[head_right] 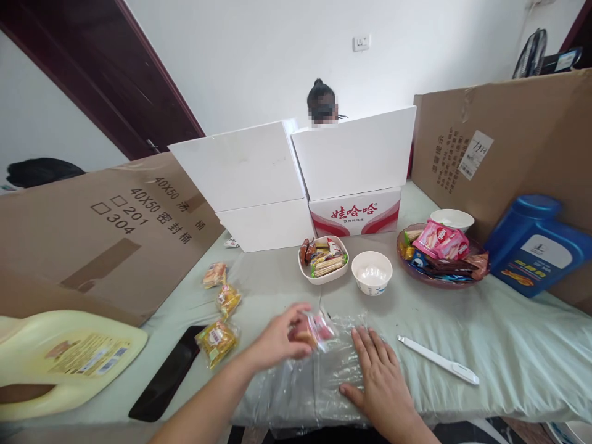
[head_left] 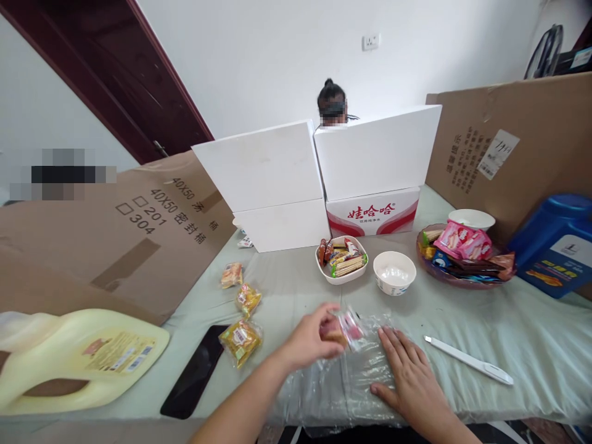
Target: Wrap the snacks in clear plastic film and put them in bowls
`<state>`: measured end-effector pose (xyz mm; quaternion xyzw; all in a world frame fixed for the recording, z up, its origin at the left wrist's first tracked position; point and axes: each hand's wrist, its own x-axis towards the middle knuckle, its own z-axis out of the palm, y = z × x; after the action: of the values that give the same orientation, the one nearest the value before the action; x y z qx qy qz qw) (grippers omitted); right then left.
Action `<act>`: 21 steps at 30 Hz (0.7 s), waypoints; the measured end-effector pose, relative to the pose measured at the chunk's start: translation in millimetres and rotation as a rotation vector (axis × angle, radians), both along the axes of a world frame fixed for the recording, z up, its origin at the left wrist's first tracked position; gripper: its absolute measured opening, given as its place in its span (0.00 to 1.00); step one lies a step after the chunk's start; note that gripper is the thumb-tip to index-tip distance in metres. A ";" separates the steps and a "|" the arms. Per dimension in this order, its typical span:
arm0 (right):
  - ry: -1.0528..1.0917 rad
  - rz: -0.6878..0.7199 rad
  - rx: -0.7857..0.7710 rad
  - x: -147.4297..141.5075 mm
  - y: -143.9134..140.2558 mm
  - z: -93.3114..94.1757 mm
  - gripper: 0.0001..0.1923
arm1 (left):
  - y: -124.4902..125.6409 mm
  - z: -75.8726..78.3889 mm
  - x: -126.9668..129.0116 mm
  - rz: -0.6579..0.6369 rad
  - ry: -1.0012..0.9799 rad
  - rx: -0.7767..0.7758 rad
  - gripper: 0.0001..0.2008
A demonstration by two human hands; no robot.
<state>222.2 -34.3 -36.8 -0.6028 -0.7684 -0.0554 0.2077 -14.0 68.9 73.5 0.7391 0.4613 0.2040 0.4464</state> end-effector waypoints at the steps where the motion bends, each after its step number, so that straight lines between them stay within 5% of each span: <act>1: 0.000 0.003 0.003 -0.1 0.0 -0.4 0.52 | 14.2 7.6 -1.1 0.098 -0.066 -0.002 0.35; 3: 0.000 0.006 0.014 -0.1 0.1 -1.5 0.52 | 48.1 26.8 2.1 0.270 -0.113 0.086 0.33; 5: 0.004 0.006 0.027 0.1 0.1 -2.6 0.52 | 85.2 48.5 13.9 0.405 0.057 0.229 0.29; 8: 0.017 0.007 0.030 0.8 0.2 -4.2 0.51 | 134.4 74.1 45.0 0.437 0.491 0.371 0.26; 11: 0.025 0.011 0.010 1.7 0.2 -6.0 0.50 | 165.0 78.1 81.2 0.410 0.629 0.367 0.25; 17: 0.021 0.016 -0.013 3.3 0.6 -7.3 0.48 | 175.9 54.7 117.5 0.387 0.763 0.448 0.23; 21: 0.024 0.020 -0.042 3.1 0.4 -5.8 0.46 | 154.4 63.0 107.2 0.396 0.752 0.570 0.24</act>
<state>225.3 -33.9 -42.7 -0.6000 -0.7728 -0.0303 0.2047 93.2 223.2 136.5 0.7522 0.6472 0.1223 -0.0171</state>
